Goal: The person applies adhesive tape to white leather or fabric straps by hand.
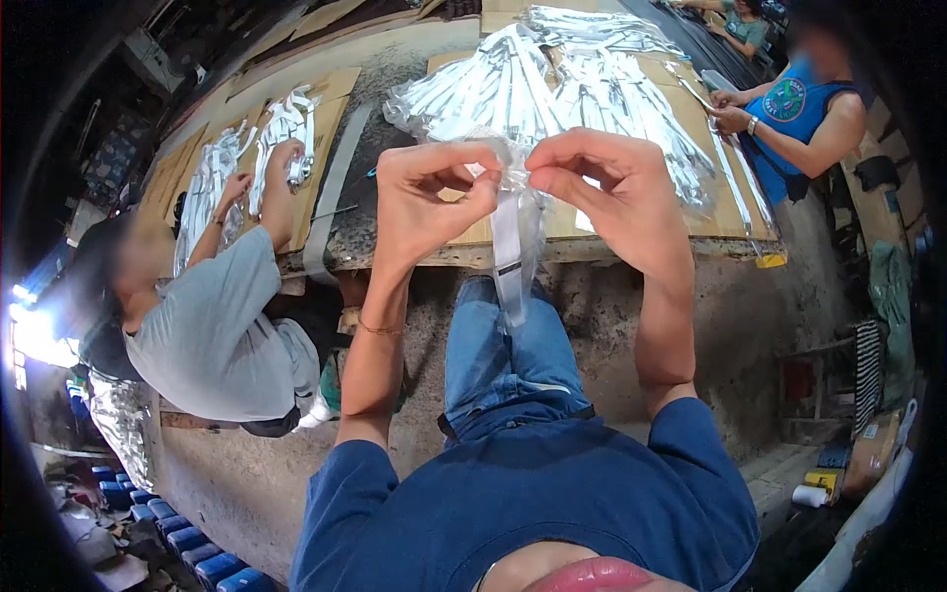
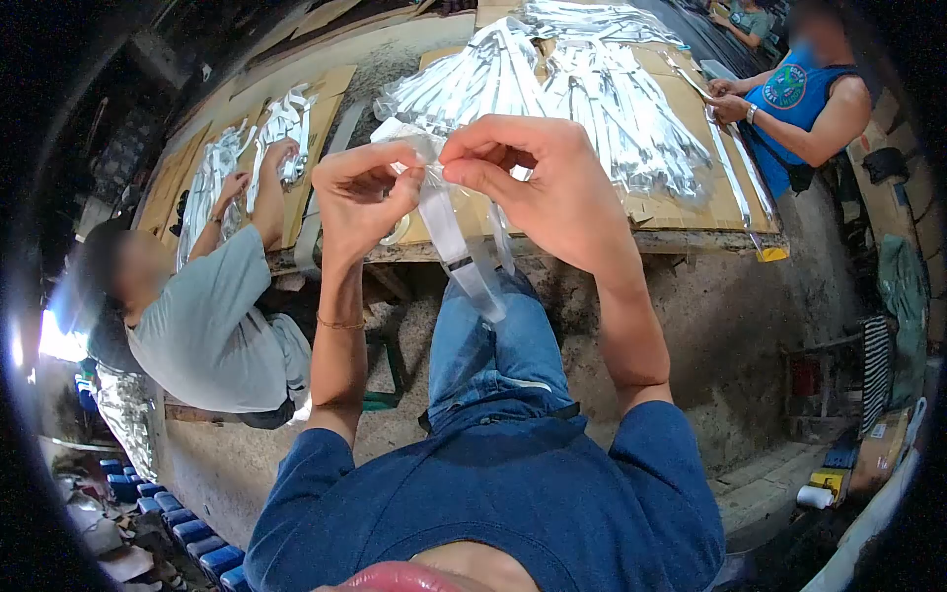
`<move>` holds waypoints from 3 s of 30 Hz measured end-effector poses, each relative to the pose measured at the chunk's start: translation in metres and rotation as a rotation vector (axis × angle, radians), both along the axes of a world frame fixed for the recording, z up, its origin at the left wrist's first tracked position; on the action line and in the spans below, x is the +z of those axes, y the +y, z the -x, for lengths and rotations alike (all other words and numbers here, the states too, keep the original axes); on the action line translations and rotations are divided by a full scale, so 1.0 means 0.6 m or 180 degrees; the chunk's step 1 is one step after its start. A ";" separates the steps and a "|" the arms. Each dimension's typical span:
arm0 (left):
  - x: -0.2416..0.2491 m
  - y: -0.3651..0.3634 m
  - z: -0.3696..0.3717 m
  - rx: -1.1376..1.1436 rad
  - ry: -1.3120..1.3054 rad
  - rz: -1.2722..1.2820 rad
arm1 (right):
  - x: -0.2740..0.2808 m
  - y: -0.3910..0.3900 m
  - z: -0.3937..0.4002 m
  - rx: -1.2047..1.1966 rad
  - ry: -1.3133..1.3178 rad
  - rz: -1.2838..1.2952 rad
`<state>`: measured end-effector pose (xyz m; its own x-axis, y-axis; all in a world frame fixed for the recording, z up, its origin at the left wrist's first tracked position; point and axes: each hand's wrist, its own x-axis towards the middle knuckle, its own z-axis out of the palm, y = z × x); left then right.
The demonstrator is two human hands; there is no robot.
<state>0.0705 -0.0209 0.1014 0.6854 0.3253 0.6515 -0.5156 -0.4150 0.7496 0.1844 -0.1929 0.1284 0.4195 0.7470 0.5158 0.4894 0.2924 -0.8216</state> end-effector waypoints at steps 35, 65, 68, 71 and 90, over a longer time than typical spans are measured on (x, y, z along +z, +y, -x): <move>0.015 0.024 0.015 -0.1320 0.1457 -0.0736 | -0.067 0.017 0.010 0.0439 0.0972 -0.0412; -0.012 -0.012 0.020 -0.0118 0.0849 -0.0204 | -0.092 -0.009 0.022 -0.0063 0.0936 -0.0816; -0.013 -0.016 0.022 -0.0004 0.0865 -0.0300 | -0.072 -0.016 0.023 0.0092 0.0138 -0.0596; -0.023 -0.013 0.024 0.0000 0.0867 -0.0232 | -0.045 -0.024 0.028 0.0486 0.0836 -0.0657; -0.034 -0.013 0.027 0.0049 0.0856 -0.0467 | -0.041 0.016 0.031 -0.0622 -0.0886 0.0010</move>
